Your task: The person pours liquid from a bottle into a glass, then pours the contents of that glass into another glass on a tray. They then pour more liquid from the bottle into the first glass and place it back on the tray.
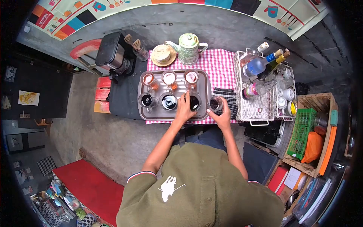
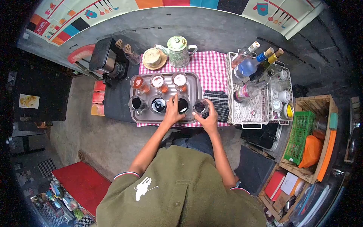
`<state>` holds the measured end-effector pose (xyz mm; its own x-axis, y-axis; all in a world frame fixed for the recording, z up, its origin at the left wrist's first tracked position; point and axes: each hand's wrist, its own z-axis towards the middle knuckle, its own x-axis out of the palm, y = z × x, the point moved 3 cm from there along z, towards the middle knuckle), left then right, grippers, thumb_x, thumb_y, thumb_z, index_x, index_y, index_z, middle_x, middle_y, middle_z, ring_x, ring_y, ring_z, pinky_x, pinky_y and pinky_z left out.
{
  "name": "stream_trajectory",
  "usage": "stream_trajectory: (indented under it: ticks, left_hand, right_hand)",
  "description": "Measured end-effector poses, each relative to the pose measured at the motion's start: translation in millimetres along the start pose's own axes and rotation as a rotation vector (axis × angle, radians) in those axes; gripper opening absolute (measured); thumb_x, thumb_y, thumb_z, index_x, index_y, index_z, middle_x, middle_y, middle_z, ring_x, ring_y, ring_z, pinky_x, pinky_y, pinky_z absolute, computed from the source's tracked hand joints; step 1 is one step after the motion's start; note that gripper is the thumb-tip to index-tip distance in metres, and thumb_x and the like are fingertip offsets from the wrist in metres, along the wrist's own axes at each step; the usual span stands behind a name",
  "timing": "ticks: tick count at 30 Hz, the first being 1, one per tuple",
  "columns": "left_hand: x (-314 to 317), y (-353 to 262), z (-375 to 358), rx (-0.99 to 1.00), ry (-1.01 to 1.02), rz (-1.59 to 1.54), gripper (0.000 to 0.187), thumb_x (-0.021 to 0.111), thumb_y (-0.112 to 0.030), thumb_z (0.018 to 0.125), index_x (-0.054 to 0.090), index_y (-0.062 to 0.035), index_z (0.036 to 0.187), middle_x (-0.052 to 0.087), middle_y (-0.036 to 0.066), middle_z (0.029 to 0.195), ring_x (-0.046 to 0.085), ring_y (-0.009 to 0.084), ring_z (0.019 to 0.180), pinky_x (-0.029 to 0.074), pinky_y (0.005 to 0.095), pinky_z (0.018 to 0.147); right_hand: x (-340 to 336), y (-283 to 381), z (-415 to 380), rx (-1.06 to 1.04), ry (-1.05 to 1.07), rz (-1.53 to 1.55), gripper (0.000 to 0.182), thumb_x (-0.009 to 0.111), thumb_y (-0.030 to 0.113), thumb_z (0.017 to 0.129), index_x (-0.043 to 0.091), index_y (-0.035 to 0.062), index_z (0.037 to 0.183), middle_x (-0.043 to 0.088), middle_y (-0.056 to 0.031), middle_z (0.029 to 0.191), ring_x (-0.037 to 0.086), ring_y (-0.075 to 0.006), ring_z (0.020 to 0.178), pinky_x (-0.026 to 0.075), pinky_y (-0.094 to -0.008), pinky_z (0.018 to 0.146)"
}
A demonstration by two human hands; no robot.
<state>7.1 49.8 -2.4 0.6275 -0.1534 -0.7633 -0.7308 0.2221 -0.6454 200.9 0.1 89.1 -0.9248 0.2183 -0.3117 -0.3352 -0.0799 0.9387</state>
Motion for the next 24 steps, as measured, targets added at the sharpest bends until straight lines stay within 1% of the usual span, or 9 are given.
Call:
stream_trajectory:
  ticks: [1,4,5,8,9,12,16,19,24]
  left_hand:
    - [0.4,1.1,-0.2,-0.025,0.026,-0.051,0.123,0.092,-0.015,0.053,0.02,0.0026,0.152,0.037,0.028,0.139,0.042,0.049,0.126,0.038,0.0499,0.108]
    - [5.2,9.9,-2.7,0.081,-0.097,-0.165,0.121,0.091,-0.013,0.053,0.021,0.0047,0.15,0.037,0.029,0.141,0.039,0.0472,0.131,0.036,0.0477,0.112]
    - [9.5,15.8,-3.2,0.039,-0.063,-0.209,0.117,0.09,-0.011,0.054,0.022,0.0062,0.149,0.037,0.029,0.143,0.037,0.0448,0.135,0.033,0.0459,0.114]
    - [5.8,17.2,-6.3,0.051,-0.078,-0.294,0.114,0.089,-0.01,0.056,0.023,0.0061,0.148,0.038,0.028,0.143,0.038,0.0442,0.135,0.033,0.0447,0.115]
    - [7.7,20.2,-6.8,0.048,-0.074,-0.309,0.115,0.088,-0.014,0.058,0.021,0.0036,0.15,0.038,0.027,0.144,0.038,0.0416,0.136,0.033,0.0434,0.115]
    - [13.3,25.5,-8.7,0.042,-0.103,-0.382,0.115,0.087,-0.015,0.058,0.021,0.0021,0.151,0.039,0.026,0.145,0.04,0.0402,0.136,0.034,0.0432,0.115]
    - [14.0,25.9,-9.8,-0.009,-0.115,-0.423,0.113,0.088,-0.017,0.058,0.026,0.0002,0.15,0.046,0.024,0.141,0.048,0.0383,0.131,0.04,0.0424,0.11]
    - [13.2,23.8,-12.1,-0.03,-0.102,-0.463,0.11,0.086,-0.01,0.057,0.027,-0.0009,0.149,0.045,0.023,0.141,0.046,0.0385,0.132,0.038,0.0427,0.112]
    - [11.9,16.8,-21.0,-0.045,-0.131,-0.476,0.11,0.088,-0.014,0.055,0.03,-0.0004,0.148,0.048,0.022,0.139,0.049,0.037,0.13,0.04,0.0424,0.111]
  right_hand:
    - [0.1,-0.9,0.2,-0.002,-0.002,0.008,0.064,0.084,0.015,0.075,0.053,0.0002,0.129,0.066,-0.0151,0.115,0.065,-0.0232,0.109,0.049,-0.0362,0.096]
    - [-2.7,0.7,0.2,0.027,0.011,0.005,0.064,0.084,0.015,0.075,0.053,-0.0002,0.129,0.065,-0.0149,0.115,0.065,-0.0232,0.108,0.049,-0.036,0.096]
    - [-3.5,1.5,0.2,0.043,0.024,0.001,0.065,0.084,0.013,0.075,0.052,-0.0006,0.13,0.064,-0.0142,0.117,0.063,-0.0222,0.11,0.048,-0.0353,0.098]
    - [-3.9,0.6,-1.0,0.076,0.047,-0.012,0.068,0.083,0.01,0.075,0.05,-0.0015,0.133,0.061,-0.0127,0.121,0.059,-0.0202,0.113,0.045,-0.034,0.102]
    - [-3.5,-0.8,-1.3,0.075,0.044,-0.02,0.068,0.083,0.01,0.075,0.049,-0.0015,0.133,0.061,-0.0127,0.121,0.059,-0.0203,0.113,0.045,-0.034,0.102]
    - [-3.2,-4.5,-2.4,0.062,0.045,-0.037,0.068,0.083,0.01,0.076,0.049,-0.0016,0.133,0.061,-0.0127,0.121,0.059,-0.0204,0.113,0.045,-0.0342,0.102]
    - [-4.8,-6.2,-3.6,0.073,0.057,-0.037,0.068,0.084,0.011,0.076,0.049,-0.0012,0.134,0.061,-0.0129,0.122,0.059,-0.0205,0.114,0.045,-0.0343,0.102]
    - [-5.8,-6.4,-4.9,0.056,0.001,-0.007,0.065,0.085,0.015,0.074,0.053,0.0002,0.128,0.065,-0.0148,0.116,0.065,-0.0246,0.108,0.051,-0.0374,0.095]
    - [-9.6,-2.0,-4.4,0.024,0.029,-0.045,0.065,0.085,0.015,0.073,0.054,0.0002,0.128,0.065,-0.0156,0.116,0.066,-0.0256,0.106,0.051,-0.0374,0.093]
